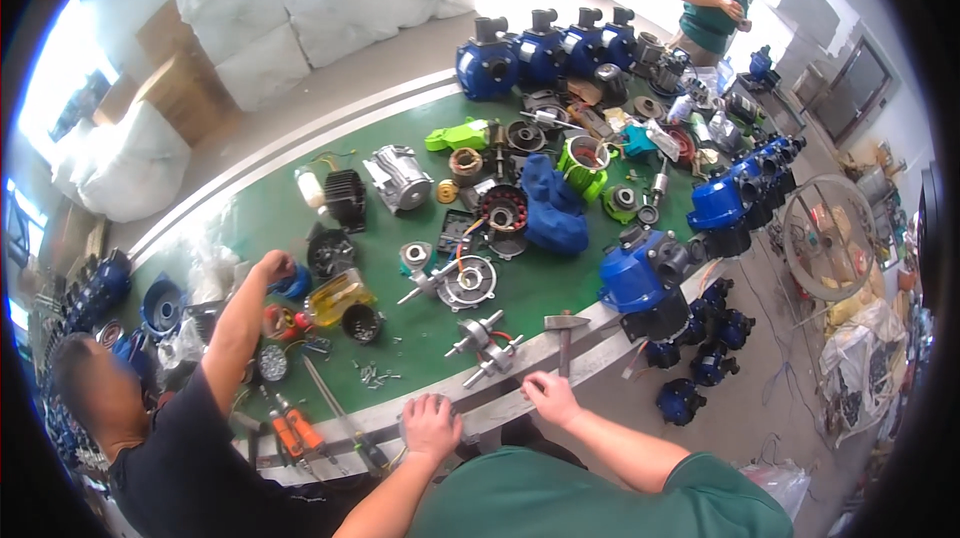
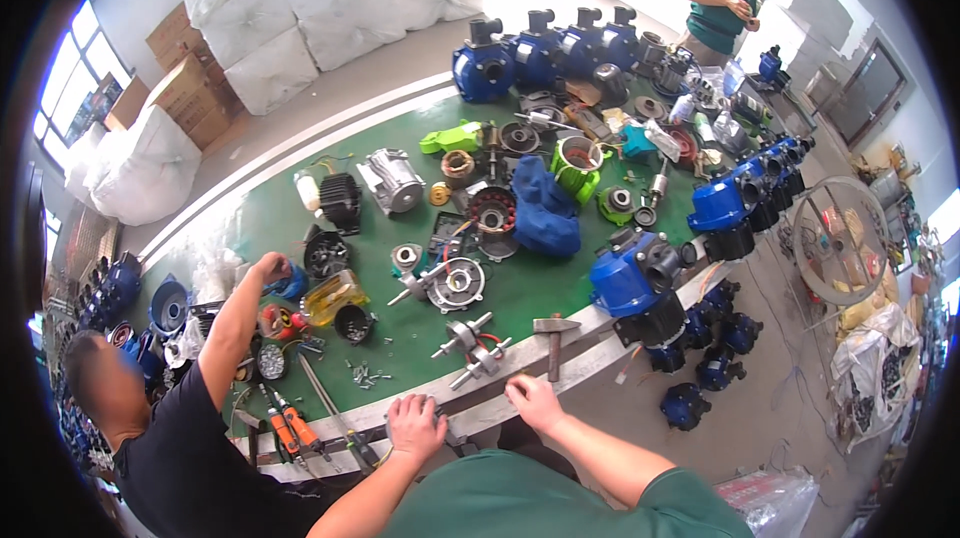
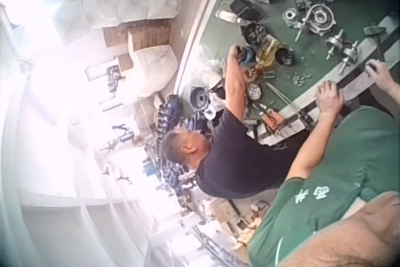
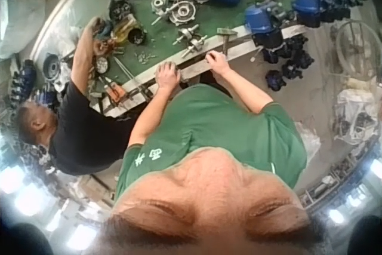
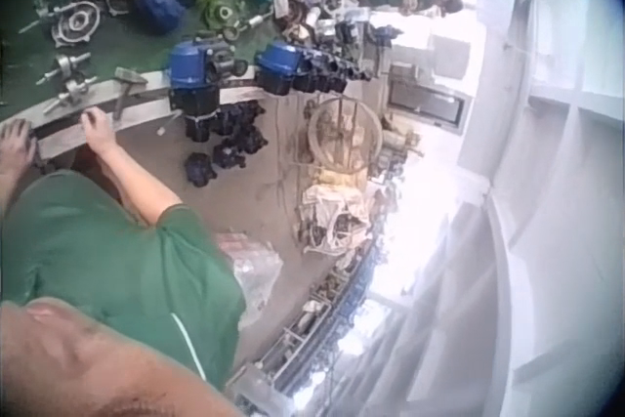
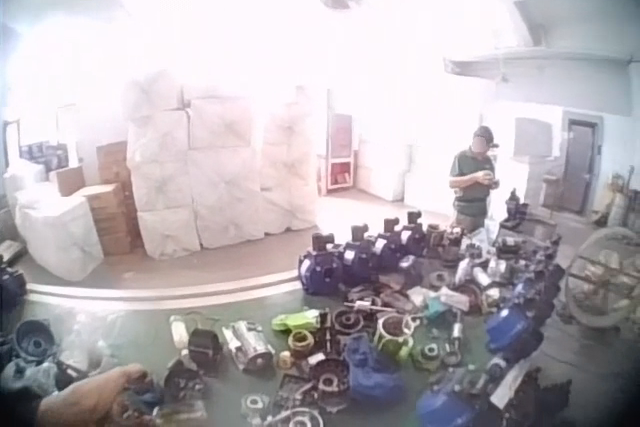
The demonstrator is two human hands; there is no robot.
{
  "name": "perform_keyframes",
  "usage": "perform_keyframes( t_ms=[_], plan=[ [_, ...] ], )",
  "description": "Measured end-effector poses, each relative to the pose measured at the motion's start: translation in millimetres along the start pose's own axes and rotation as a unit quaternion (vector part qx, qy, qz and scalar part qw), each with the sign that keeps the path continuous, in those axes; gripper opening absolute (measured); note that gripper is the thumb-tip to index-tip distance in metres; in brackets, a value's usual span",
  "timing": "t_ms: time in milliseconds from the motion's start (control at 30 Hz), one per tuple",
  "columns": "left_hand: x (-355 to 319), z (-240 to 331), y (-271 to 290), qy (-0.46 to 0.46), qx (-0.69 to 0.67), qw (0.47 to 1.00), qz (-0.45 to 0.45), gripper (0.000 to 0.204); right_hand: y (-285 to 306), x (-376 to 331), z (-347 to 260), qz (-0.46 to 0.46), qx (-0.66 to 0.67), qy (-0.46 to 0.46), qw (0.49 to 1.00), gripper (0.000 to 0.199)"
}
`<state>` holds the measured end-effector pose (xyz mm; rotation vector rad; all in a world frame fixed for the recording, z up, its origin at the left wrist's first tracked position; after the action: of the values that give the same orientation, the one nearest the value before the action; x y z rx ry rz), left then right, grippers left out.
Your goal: Manually assembling and testing various mechanical motor and pump components on a workshop table.
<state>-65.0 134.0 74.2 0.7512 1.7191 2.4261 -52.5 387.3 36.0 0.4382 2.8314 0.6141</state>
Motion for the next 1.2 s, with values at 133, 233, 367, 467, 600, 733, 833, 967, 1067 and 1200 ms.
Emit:
perform_keyframes(
  t_ms=[133, 233, 367, 467, 600, 733, 833, 967, 1067, 1200],
  plan=[
    [5, 1, 4, -0.001, 0.004, 1.000, 0.023, 0.036, 57, 80, -84, -0.017, -0.051, 0.213, 0.976, 0.017],
    [7, 3, 3, 0.001, 0.005, 1.000, 0.017, 0.036, 91, 160, -131, -0.065, -0.173, 0.290, 0.939, 0.021],
    [10, 5, 3, -0.001, 0.012, 1.000, 0.017, 0.039, 131, 296, -148, -0.137, -0.550, 0.230, 0.791, 0.027],
    [11, 6, -2, 0.002, 0.012, 1.000, 0.010, 0.040, 175, 395, -107, -0.142, -0.666, 0.134, 0.720, 0.026],
    [11, 3, -1, 0.016, 0.020, 1.000, 0.003, 0.040, 224, 451, -51, -0.142, -0.696, -0.068, 0.701, 0.035],
    [15, 2, -7, 0.017, 0.002, 1.000, 0.006, 0.040, 258, 469, 64, -0.150, -0.632, -0.255, 0.716, 0.048],
    [12, -3, -2, 0.036, 0.021, 0.999, 0.004, 0.040, 231, 475, 55, -0.054, -0.599, -0.221, 0.767, 0.068],
    [15, -2, -8, 0.029, 0.023, 0.999, -0.002, 0.040, 244, 473, 64, 0.027, -0.587, -0.222, 0.778, 0.102],
    [11, -4, -4, 0.040, 0.033, 0.999, -0.002, 0.040, 222, 483, 71, -0.012, -0.577, -0.231, 0.783, 0.107],
    [14, -5, -7, 0.038, 0.026, 0.999, -0.010, 0.040, 233, 483, 92, 0.014, -0.574, -0.226, 0.787, 0.102]
  ],
)
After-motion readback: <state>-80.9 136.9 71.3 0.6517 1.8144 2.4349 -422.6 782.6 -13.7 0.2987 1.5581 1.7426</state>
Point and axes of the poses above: each hand's wrist, its own x-axis towards the middle knuckle, its own y-axis out of the back of the hand, z = x × y, the point moved 8 cm from there along x, towards the middle knuckle, and after that the axes turned 15 degrees about z, right-handed, at the moved point
